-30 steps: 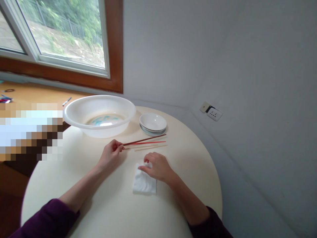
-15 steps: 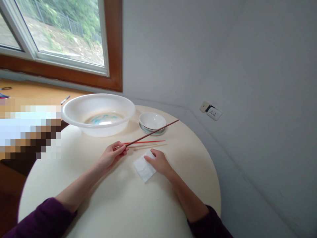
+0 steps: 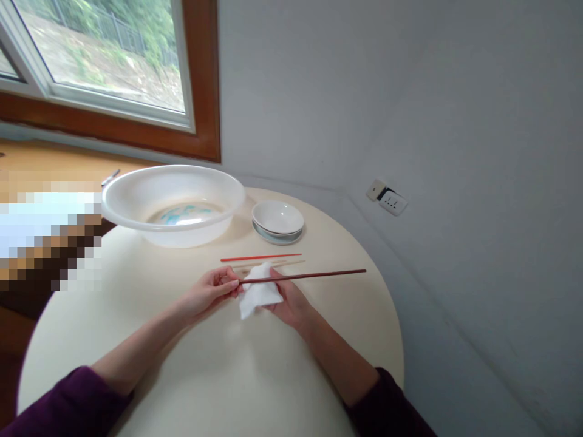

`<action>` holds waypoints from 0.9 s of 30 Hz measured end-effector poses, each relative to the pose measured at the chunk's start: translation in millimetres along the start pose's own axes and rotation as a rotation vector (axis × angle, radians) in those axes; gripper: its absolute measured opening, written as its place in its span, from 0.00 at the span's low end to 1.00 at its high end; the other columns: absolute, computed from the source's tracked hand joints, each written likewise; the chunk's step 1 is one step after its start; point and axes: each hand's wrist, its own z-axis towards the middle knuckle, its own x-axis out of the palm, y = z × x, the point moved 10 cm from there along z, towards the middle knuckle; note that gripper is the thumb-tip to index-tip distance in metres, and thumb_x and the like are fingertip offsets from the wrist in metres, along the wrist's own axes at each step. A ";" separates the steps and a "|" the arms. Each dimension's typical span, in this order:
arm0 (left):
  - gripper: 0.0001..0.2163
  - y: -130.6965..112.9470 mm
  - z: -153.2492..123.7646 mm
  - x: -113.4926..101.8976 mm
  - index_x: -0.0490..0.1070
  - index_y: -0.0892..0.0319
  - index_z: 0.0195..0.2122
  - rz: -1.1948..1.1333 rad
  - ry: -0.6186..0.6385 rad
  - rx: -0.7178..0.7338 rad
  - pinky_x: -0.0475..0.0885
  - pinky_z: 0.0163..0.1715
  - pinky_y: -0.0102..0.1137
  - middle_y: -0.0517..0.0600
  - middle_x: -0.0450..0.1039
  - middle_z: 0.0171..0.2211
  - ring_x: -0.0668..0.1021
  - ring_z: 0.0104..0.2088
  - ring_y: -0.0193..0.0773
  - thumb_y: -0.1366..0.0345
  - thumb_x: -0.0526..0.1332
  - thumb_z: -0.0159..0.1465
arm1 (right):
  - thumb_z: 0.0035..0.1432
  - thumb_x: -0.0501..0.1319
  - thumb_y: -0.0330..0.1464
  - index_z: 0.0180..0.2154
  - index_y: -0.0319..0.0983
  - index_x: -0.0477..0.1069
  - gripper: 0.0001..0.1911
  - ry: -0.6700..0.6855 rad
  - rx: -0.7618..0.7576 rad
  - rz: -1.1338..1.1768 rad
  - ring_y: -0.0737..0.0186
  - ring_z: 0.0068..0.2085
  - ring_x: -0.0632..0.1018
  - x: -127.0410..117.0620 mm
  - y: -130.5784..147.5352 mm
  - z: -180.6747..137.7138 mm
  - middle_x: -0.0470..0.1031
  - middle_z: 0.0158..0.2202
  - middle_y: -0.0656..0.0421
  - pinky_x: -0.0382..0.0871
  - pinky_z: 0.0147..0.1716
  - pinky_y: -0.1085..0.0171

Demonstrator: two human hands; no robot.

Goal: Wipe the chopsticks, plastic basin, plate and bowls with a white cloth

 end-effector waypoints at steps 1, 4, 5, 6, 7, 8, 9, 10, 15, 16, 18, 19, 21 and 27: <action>0.12 0.3 -0.3 0.3 0.68 0.63 0.24 0.003 0.003 -0.002 0.65 0.26 0.21 0.47 0.73 0.21 0.71 0.24 0.27 0.62 0.69 0.50 | 0.57 0.55 0.40 0.42 0.34 0.69 0.17 0.009 0.023 0.038 0.63 0.36 0.76 1.2 -0.9 -1.2 0.76 0.38 0.55 0.69 0.35 0.66; 0.11 2.8 -1.2 -0.8 0.68 0.62 0.24 0.016 0.005 -0.015 0.65 0.26 0.21 0.46 0.73 0.22 0.71 0.24 0.27 0.62 0.68 0.51 | 0.59 0.51 0.38 0.44 0.33 0.68 0.18 0.056 0.051 0.107 0.62 0.39 0.76 7.7 0.4 -5.2 0.76 0.39 0.54 0.69 0.39 0.64; 0.11 4.1 -1.4 -1.6 0.68 0.62 0.24 0.021 0.003 -0.023 0.65 0.27 0.21 0.47 0.73 0.22 0.71 0.25 0.27 0.62 0.68 0.51 | 0.59 0.50 0.36 0.45 0.32 0.68 0.18 0.082 0.050 0.107 0.61 0.40 0.76 11.2 1.5 -6.5 0.76 0.40 0.53 0.69 0.41 0.62; 0.11 5.2 -1.6 -2.6 0.68 0.62 0.25 0.025 -0.003 -0.031 0.65 0.27 0.21 0.47 0.73 0.23 0.71 0.25 0.27 0.62 0.68 0.51 | 0.58 0.50 0.35 0.45 0.31 0.67 0.18 0.101 0.045 0.099 0.60 0.41 0.76 14.3 2.6 -7.7 0.76 0.40 0.52 0.69 0.43 0.61; 0.11 6.1 -1.6 -3.3 0.67 0.62 0.25 0.027 -0.007 -0.038 0.65 0.27 0.21 0.47 0.74 0.23 0.72 0.25 0.27 0.62 0.68 0.51 | 0.57 0.50 0.33 0.45 0.31 0.68 0.18 0.110 0.036 0.084 0.59 0.41 0.76 16.5 3.7 -8.6 0.76 0.40 0.52 0.68 0.44 0.60; 0.11 6.8 -1.6 -3.8 0.67 0.62 0.25 0.027 -0.010 -0.044 0.65 0.27 0.21 0.47 0.74 0.23 0.72 0.25 0.27 0.62 0.68 0.51 | 0.55 0.50 0.31 0.44 0.30 0.68 0.17 0.108 0.023 0.062 0.60 0.42 0.76 17.6 4.9 -9.2 0.76 0.39 0.52 0.67 0.46 0.60; 0.12 7.0 -1.4 -4.0 0.67 0.62 0.25 0.025 -0.014 -0.048 0.65 0.27 0.21 0.47 0.74 0.22 0.72 0.25 0.27 0.61 0.68 0.51 | 0.54 0.51 0.30 0.43 0.30 0.69 0.16 0.097 0.005 0.033 0.60 0.42 0.76 17.8 6.2 -9.6 0.76 0.39 0.52 0.66 0.48 0.60; 0.12 7.1 -1.1 -3.9 0.67 0.62 0.25 0.024 -0.016 -0.051 0.65 0.27 0.21 0.46 0.73 0.22 0.72 0.25 0.27 0.61 0.68 0.50 | 0.54 0.52 0.30 0.42 0.31 0.69 0.15 0.087 -0.012 0.000 0.61 0.41 0.76 17.9 7.1 -9.8 0.76 0.39 0.52 0.66 0.49 0.60; 0.13 5.9 -0.2 -2.1 0.67 0.62 0.23 0.041 -0.035 -0.053 0.65 0.26 0.22 0.46 0.73 0.21 0.71 0.23 0.27 0.59 0.69 0.49 | 0.50 0.61 0.34 0.40 0.35 0.71 0.14 0.110 -0.079 -0.132 0.62 0.39 0.76 21.1 4.9 -9.0 0.76 0.38 0.55 0.68 0.44 0.60; 0.14 6.1 -0.3 -1.3 0.67 0.62 0.23 0.049 -0.037 -0.055 0.64 0.25 0.22 0.46 0.72 0.21 0.70 0.23 0.27 0.59 0.69 0.48 | 0.48 0.63 0.34 0.39 0.36 0.71 0.15 0.114 -0.084 -0.149 0.62 0.38 0.76 20.8 3.1 -8.4 0.76 0.37 0.56 0.69 0.42 0.61; 0.14 7.0 -1.0 0.2 0.67 0.62 0.22 0.067 -0.040 -0.061 0.63 0.23 0.22 0.46 0.71 0.19 0.69 0.22 0.26 0.59 0.70 0.47 | 0.44 0.67 0.33 0.38 0.38 0.71 0.17 0.113 -0.097 -0.175 0.62 0.35 0.75 19.4 0.2 -7.1 0.76 0.34 0.58 0.69 0.37 0.63; 0.14 7.4 -1.3 0.7 0.67 0.62 0.22 0.077 -0.042 -0.063 0.62 0.22 0.22 0.46 0.71 0.19 0.69 0.21 0.26 0.58 0.70 0.47 | 0.42 0.68 0.33 0.38 0.38 0.71 0.17 0.108 -0.102 -0.182 0.63 0.34 0.75 18.6 -0.9 -6.5 0.75 0.33 0.59 0.69 0.36 0.63; 0.14 8.1 -1.6 0.8 0.68 0.62 0.22 0.102 -0.050 -0.065 0.62 0.22 0.22 0.46 0.70 0.18 0.69 0.20 0.27 0.58 0.70 0.46 | 0.39 0.69 0.33 0.37 0.39 0.71 0.19 0.091 -0.118 -0.202 0.63 0.32 0.75 17.8 -1.1 -5.9 0.75 0.31 0.60 0.68 0.35 0.63; 0.15 10.4 0.6 0.1 0.66 0.61 0.21 0.156 -0.064 -0.066 0.60 0.21 0.22 0.45 0.70 0.17 0.69 0.19 0.27 0.58 0.70 0.44 | 0.37 0.70 0.34 0.31 0.38 0.73 0.15 0.008 -0.183 -0.334 0.66 0.31 0.74 16.5 5.4 -6.6 0.74 0.28 0.62 0.67 0.35 0.65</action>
